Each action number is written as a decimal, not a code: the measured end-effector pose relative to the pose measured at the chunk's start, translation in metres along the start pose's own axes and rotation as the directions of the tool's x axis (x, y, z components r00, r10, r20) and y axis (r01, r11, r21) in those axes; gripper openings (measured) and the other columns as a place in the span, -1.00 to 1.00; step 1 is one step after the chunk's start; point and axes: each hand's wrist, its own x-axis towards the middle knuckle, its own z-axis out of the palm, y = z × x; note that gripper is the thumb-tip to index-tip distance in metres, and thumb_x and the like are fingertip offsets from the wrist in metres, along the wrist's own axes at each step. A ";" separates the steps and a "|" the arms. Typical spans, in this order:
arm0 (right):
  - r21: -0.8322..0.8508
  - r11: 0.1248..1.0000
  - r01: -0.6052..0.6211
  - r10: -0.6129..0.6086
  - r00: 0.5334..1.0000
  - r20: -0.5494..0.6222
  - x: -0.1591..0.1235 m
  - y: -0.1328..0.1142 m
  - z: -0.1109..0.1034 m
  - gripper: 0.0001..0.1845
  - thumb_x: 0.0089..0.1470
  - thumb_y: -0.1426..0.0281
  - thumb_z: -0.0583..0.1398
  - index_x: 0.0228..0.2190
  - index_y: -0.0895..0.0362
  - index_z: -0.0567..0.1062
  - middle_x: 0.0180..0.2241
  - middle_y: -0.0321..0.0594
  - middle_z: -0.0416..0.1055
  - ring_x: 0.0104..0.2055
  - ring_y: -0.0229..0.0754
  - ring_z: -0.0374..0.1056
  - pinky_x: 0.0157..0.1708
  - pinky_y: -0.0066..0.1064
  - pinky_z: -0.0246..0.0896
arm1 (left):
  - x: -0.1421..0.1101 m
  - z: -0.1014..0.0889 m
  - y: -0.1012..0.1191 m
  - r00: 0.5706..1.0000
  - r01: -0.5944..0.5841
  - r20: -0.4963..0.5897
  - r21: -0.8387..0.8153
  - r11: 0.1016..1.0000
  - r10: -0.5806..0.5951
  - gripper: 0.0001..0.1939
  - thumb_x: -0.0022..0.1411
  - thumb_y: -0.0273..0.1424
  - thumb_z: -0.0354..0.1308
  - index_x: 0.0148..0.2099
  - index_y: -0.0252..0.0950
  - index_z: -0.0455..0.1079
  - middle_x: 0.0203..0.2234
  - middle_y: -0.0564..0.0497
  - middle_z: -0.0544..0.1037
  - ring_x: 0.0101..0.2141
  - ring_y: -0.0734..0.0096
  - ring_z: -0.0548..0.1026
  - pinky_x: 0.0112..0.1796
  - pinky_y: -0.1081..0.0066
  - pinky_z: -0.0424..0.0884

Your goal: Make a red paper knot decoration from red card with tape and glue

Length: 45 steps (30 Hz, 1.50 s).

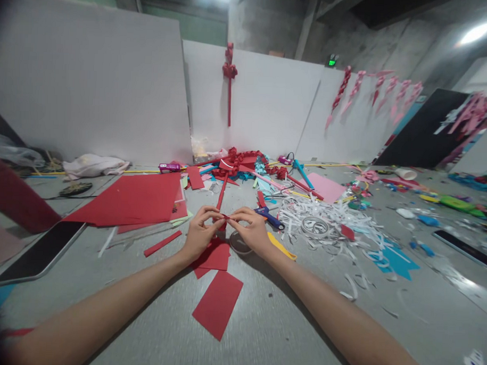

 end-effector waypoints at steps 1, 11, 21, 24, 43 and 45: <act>-0.003 1.000 0.001 -0.001 1.000 -0.001 0.000 0.000 0.000 -0.87 0.23 0.31 0.32 -0.31 0.06 0.69 -0.30 -0.16 0.55 -0.24 -0.12 0.48 -0.19 -0.28 0.36 | 0.000 0.000 0.000 1.000 0.004 0.004 -0.002 1.000 -0.003 -0.81 0.31 -0.22 0.28 -0.21 -0.24 0.58 -0.11 -0.06 0.40 -0.28 0.43 0.47 -0.54 0.59 0.39; -0.008 1.000 0.021 -0.021 0.999 -0.039 -0.001 0.004 0.000 -0.87 0.23 0.30 0.32 -0.29 0.05 0.69 -0.28 -0.16 0.56 -0.23 -0.11 0.49 -0.19 -0.26 0.37 | 0.001 0.000 0.000 1.000 0.018 0.001 0.011 1.000 -0.018 -0.82 0.31 -0.24 0.27 -0.22 -0.24 0.57 -0.13 -0.04 0.40 -0.28 0.43 0.46 -0.49 0.56 0.43; -0.038 0.997 0.064 -0.066 0.997 -0.038 -0.002 -0.001 0.000 -0.89 0.25 0.35 0.28 -0.26 0.05 0.66 -0.25 -0.16 0.53 -0.19 -0.10 0.47 -0.15 -0.24 0.37 | -0.001 0.000 0.003 1.000 0.015 0.009 -0.009 1.000 -0.015 -0.80 0.32 -0.22 0.27 -0.22 -0.25 0.56 -0.16 -0.04 0.41 -0.28 0.42 0.47 -0.49 0.56 0.41; -0.044 0.996 0.075 -0.076 0.997 -0.030 -0.002 -0.002 0.000 -0.89 0.26 0.36 0.28 -0.26 0.05 0.65 -0.25 -0.15 0.53 -0.18 -0.10 0.47 -0.13 -0.23 0.37 | -0.001 0.001 0.003 1.000 0.024 0.014 -0.027 0.999 -0.024 -0.80 0.32 -0.22 0.26 -0.23 -0.25 0.54 -0.17 -0.03 0.41 -0.29 0.43 0.46 -0.50 0.57 0.40; -0.071 0.996 0.055 -0.058 0.998 -0.035 -0.004 -0.001 0.000 -0.85 0.28 0.31 0.26 -0.24 0.05 0.66 -0.26 -0.14 0.54 -0.19 -0.10 0.47 -0.14 -0.26 0.38 | 0.000 0.001 0.002 0.999 0.039 0.006 -0.033 0.999 -0.039 -0.79 0.32 -0.20 0.26 -0.23 -0.25 0.55 -0.19 -0.03 0.41 -0.30 0.43 0.45 -0.50 0.56 0.41; -0.063 0.997 0.050 -0.052 0.998 -0.026 -0.005 -0.001 0.000 -0.85 0.28 0.31 0.27 -0.23 0.04 0.67 -0.25 -0.14 0.55 -0.19 -0.09 0.48 -0.14 -0.25 0.39 | 0.000 0.001 0.001 0.999 0.041 0.004 -0.021 0.999 -0.041 -0.77 0.32 -0.18 0.26 -0.22 -0.25 0.55 -0.19 -0.03 0.42 -0.32 0.44 0.45 -0.52 0.56 0.39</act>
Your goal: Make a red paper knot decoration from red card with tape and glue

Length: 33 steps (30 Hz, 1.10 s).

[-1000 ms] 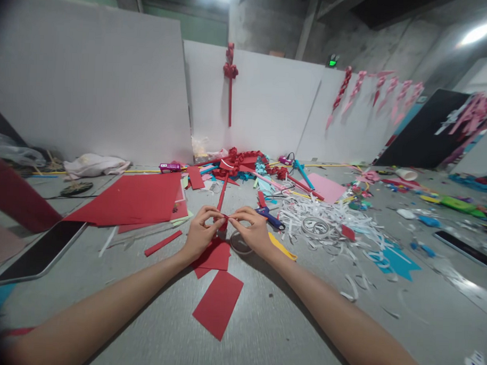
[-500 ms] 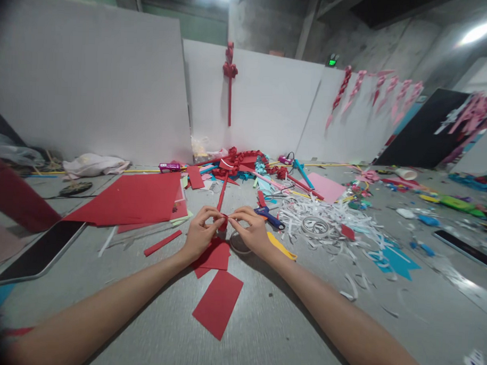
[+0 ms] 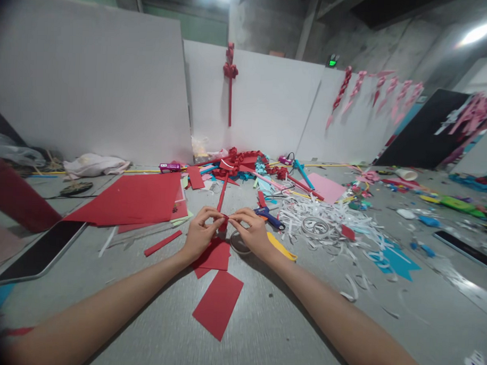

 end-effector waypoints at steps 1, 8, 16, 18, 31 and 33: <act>0.003 1.000 -0.004 0.004 1.000 0.002 0.000 0.000 0.000 -0.85 0.28 0.31 0.27 -0.23 0.04 0.67 -0.26 -0.13 0.55 -0.19 -0.09 0.48 -0.14 -0.24 0.39 | 0.000 0.000 0.000 1.000 0.001 -0.001 0.003 1.000 -0.001 -0.76 0.31 -0.17 0.27 -0.21 -0.25 0.56 -0.19 -0.04 0.42 -0.34 0.45 0.45 -0.53 0.56 0.37; 0.033 0.998 -0.048 0.048 0.999 0.007 -0.004 0.000 0.004 -0.85 0.27 0.34 0.27 -0.22 0.04 0.68 -0.28 -0.16 0.64 -0.25 -0.10 0.54 -0.19 -0.26 0.45 | 0.000 -0.001 0.000 1.000 0.006 0.006 0.020 1.000 -0.006 -0.73 0.31 -0.14 0.26 -0.22 -0.24 0.59 -0.18 -0.04 0.45 -0.33 0.43 0.48 -0.49 0.51 0.40; -0.119 0.970 0.214 -0.211 0.977 0.037 -0.015 0.004 0.002 -0.79 0.25 0.46 0.25 -0.12 0.01 0.64 -0.19 -0.19 0.66 -0.17 -0.09 0.57 -0.08 -0.19 0.49 | 0.007 -0.005 -0.020 0.983 0.072 -0.184 0.240 0.968 -0.027 -0.75 0.44 -0.27 0.07 -0.05 -0.26 0.51 -0.17 -0.09 0.54 -0.16 0.24 0.51 -0.06 0.24 0.40; -0.137 0.960 0.242 -0.236 0.970 0.061 -0.016 0.006 0.002 -0.76 0.25 0.47 0.24 -0.10 0.00 0.64 -0.18 -0.18 0.65 -0.16 -0.09 0.57 -0.08 -0.18 0.49 | 0.009 -0.006 -0.027 0.981 0.106 -0.184 0.279 0.954 -0.055 -0.75 0.43 -0.27 0.08 -0.08 -0.28 0.52 -0.18 -0.12 0.53 -0.17 0.22 0.49 -0.07 0.22 0.38; -0.065 0.976 0.207 -0.197 0.970 0.140 -0.017 0.003 0.003 -0.76 0.27 0.45 0.23 -0.09 -0.01 0.63 -0.18 -0.18 0.65 -0.15 -0.10 0.57 -0.07 -0.21 0.47 | 0.011 -0.004 -0.032 0.995 0.085 -0.076 0.231 0.969 -0.069 -0.65 0.39 -0.17 0.10 -0.35 -0.27 0.51 -0.40 -0.03 0.56 -0.33 0.30 0.49 -0.24 0.36 0.36; -0.034 0.986 0.166 -0.159 0.977 0.141 -0.016 0.001 0.004 -0.79 0.28 0.43 0.23 -0.11 0.00 0.63 -0.19 -0.19 0.64 -0.15 -0.11 0.55 -0.08 -0.24 0.45 | 0.011 -0.004 -0.031 0.995 0.087 -0.070 0.205 0.975 -0.074 -0.69 0.37 -0.18 0.12 -0.28 -0.28 0.54 -0.35 -0.05 0.60 -0.29 0.30 0.51 -0.20 0.35 0.39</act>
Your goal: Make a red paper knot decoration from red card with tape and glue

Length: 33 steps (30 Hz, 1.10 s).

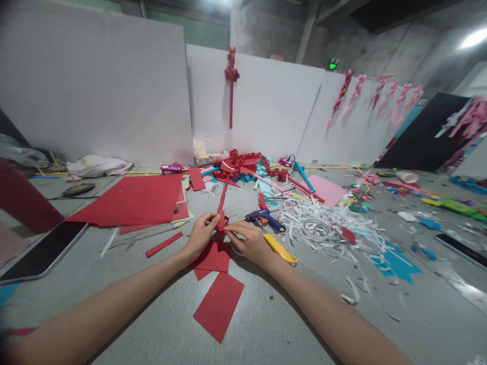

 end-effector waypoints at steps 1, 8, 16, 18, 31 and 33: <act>0.022 1.000 -0.019 0.019 1.000 -0.005 0.001 -0.001 0.000 -0.81 0.29 0.42 0.23 -0.13 0.00 0.63 -0.20 -0.18 0.63 -0.16 -0.12 0.55 -0.09 -0.25 0.44 | 0.000 0.000 0.001 1.000 0.002 0.000 -0.010 1.000 -0.002 -0.71 0.35 -0.19 0.14 -0.26 -0.29 0.54 -0.34 -0.05 0.61 -0.29 0.30 0.52 -0.18 0.34 0.40; 0.168 0.966 -0.197 0.200 0.980 -0.002 0.010 -0.010 0.000 -0.85 0.31 0.33 0.21 -0.27 0.07 0.58 -0.27 -0.17 0.56 -0.22 -0.12 0.46 -0.15 -0.28 0.37 | -0.005 -0.001 0.009 1.000 0.022 -0.002 -0.112 0.993 -0.022 -0.76 0.33 -0.20 0.18 -0.20 -0.26 0.52 -0.32 -0.02 0.62 -0.30 0.33 0.55 -0.24 0.37 0.45; 0.444 0.815 -0.373 0.386 0.920 0.063 0.010 -0.007 0.005 -0.76 0.27 0.15 0.23 -0.27 0.06 0.50 -0.30 -0.24 0.42 -0.36 -0.21 0.38 -0.31 -0.38 0.36 | -0.012 -0.001 0.018 0.998 -0.043 -0.041 -0.095 0.995 0.039 -0.79 0.35 -0.24 0.21 -0.14 -0.23 0.57 -0.23 -0.06 0.67 -0.19 0.23 0.62 -0.09 0.25 0.48; 0.484 0.778 -0.400 0.409 0.908 0.092 0.010 -0.006 0.005 -0.74 0.26 0.12 0.24 -0.26 0.07 0.50 -0.33 -0.27 0.40 -0.38 -0.22 0.36 -0.31 -0.38 0.36 | -0.013 -0.001 0.019 0.997 -0.073 -0.035 -0.081 0.994 0.071 -0.80 0.36 -0.25 0.20 -0.12 -0.22 0.58 -0.21 -0.06 0.68 -0.17 0.23 0.62 -0.08 0.24 0.49; 0.577 0.644 -0.502 0.521 0.840 0.150 0.011 0.001 0.006 -0.63 0.21 0.06 0.28 -0.27 0.13 0.50 -0.47 -0.34 0.38 -0.43 -0.26 0.28 -0.35 -0.42 0.24 | -0.016 -0.002 0.021 0.991 -0.126 0.045 -0.047 0.991 0.128 -0.83 0.41 -0.33 0.12 -0.09 -0.21 0.54 -0.21 -0.04 0.66 -0.16 0.24 0.61 -0.12 0.28 0.48; 0.587 0.635 -0.502 0.522 0.839 0.153 0.011 0.001 0.005 -0.64 0.21 0.07 0.28 -0.27 0.13 0.51 -0.45 -0.33 0.38 -0.42 -0.26 0.27 -0.34 -0.42 0.22 | -0.016 -0.002 0.021 0.990 -0.124 0.055 -0.059 0.991 0.127 -0.83 0.40 -0.33 0.12 -0.10 -0.22 0.53 -0.21 -0.04 0.66 -0.16 0.25 0.61 -0.11 0.29 0.48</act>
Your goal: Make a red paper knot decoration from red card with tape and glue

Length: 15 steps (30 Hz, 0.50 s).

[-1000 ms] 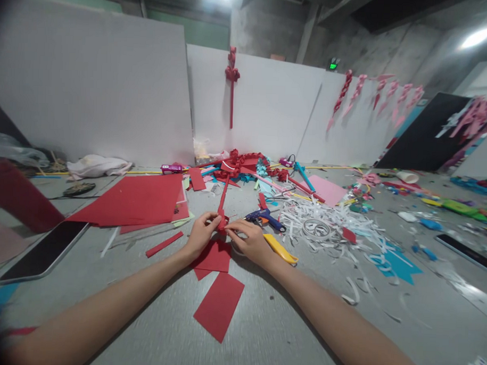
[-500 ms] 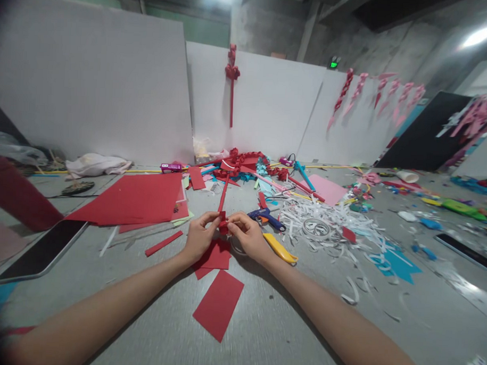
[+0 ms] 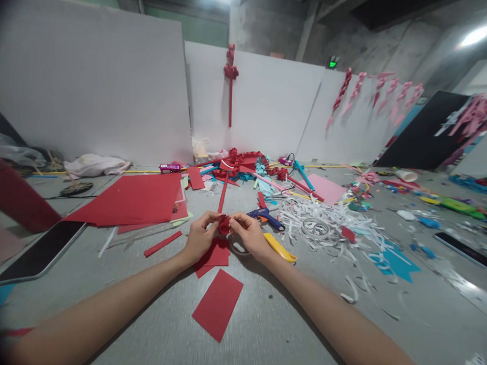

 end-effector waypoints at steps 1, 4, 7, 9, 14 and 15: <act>0.006 1.000 -0.002 0.002 1.000 0.000 0.000 -0.001 0.000 -0.64 0.21 0.07 0.29 -0.28 0.14 0.51 -0.44 -0.33 0.38 -0.41 -0.26 0.27 -0.34 -0.42 0.21 | 0.000 0.000 0.000 1.000 -0.001 -0.002 0.001 1.000 0.001 -0.84 0.40 -0.34 0.13 -0.10 -0.23 0.53 -0.22 -0.04 0.66 -0.16 0.25 0.61 -0.11 0.29 0.47; 0.012 1.000 -0.004 0.004 1.000 0.000 -0.001 -0.003 0.001 -0.64 0.19 0.08 0.29 -0.31 0.14 0.52 -0.44 -0.33 0.37 -0.40 -0.26 0.24 -0.34 -0.42 0.17 | 0.000 0.000 0.001 1.000 -0.013 -0.006 0.007 1.000 0.013 -0.85 0.38 -0.38 0.13 -0.11 -0.24 0.53 -0.23 -0.02 0.66 -0.17 0.28 0.61 -0.10 0.31 0.46; -0.004 1.000 -0.003 0.003 1.000 0.010 -0.001 -0.005 0.001 -0.64 0.18 0.07 0.30 -0.33 0.14 0.52 -0.46 -0.33 0.36 -0.41 -0.25 0.23 -0.34 -0.41 0.16 | -0.001 0.000 0.002 0.999 -0.031 0.008 -0.008 0.999 0.031 -0.84 0.37 -0.42 0.12 -0.10 -0.23 0.53 -0.21 -0.01 0.67 -0.16 0.30 0.62 -0.10 0.33 0.47; -0.012 1.000 -0.005 0.005 1.000 0.013 -0.002 -0.005 0.001 -0.64 0.17 0.07 0.30 -0.33 0.13 0.53 -0.46 -0.33 0.36 -0.42 -0.25 0.23 -0.35 -0.40 0.15 | -0.002 0.000 0.002 0.999 -0.039 0.008 -0.012 0.999 0.039 -0.84 0.37 -0.42 0.12 -0.10 -0.23 0.54 -0.21 -0.01 0.67 -0.16 0.29 0.62 -0.10 0.32 0.48; -0.002 1.000 -0.005 0.005 1.000 0.018 -0.002 -0.004 0.001 -0.66 0.17 0.09 0.30 -0.34 0.12 0.52 -0.46 -0.34 0.36 -0.42 -0.25 0.23 -0.35 -0.39 0.16 | -0.002 0.000 0.004 0.999 -0.041 -0.010 -0.007 0.999 0.041 -0.84 0.37 -0.40 0.14 -0.11 -0.23 0.55 -0.19 -0.03 0.68 -0.15 0.26 0.63 -0.09 0.29 0.49; -0.003 1.000 -0.004 0.004 1.000 0.018 -0.002 -0.004 0.001 -0.67 0.17 0.09 0.30 -0.34 0.12 0.52 -0.47 -0.34 0.35 -0.42 -0.25 0.23 -0.35 -0.39 0.17 | -0.002 0.000 0.004 0.999 -0.040 -0.010 -0.005 0.999 0.040 -0.84 0.37 -0.41 0.14 -0.10 -0.23 0.55 -0.18 -0.03 0.68 -0.15 0.25 0.63 -0.08 0.28 0.48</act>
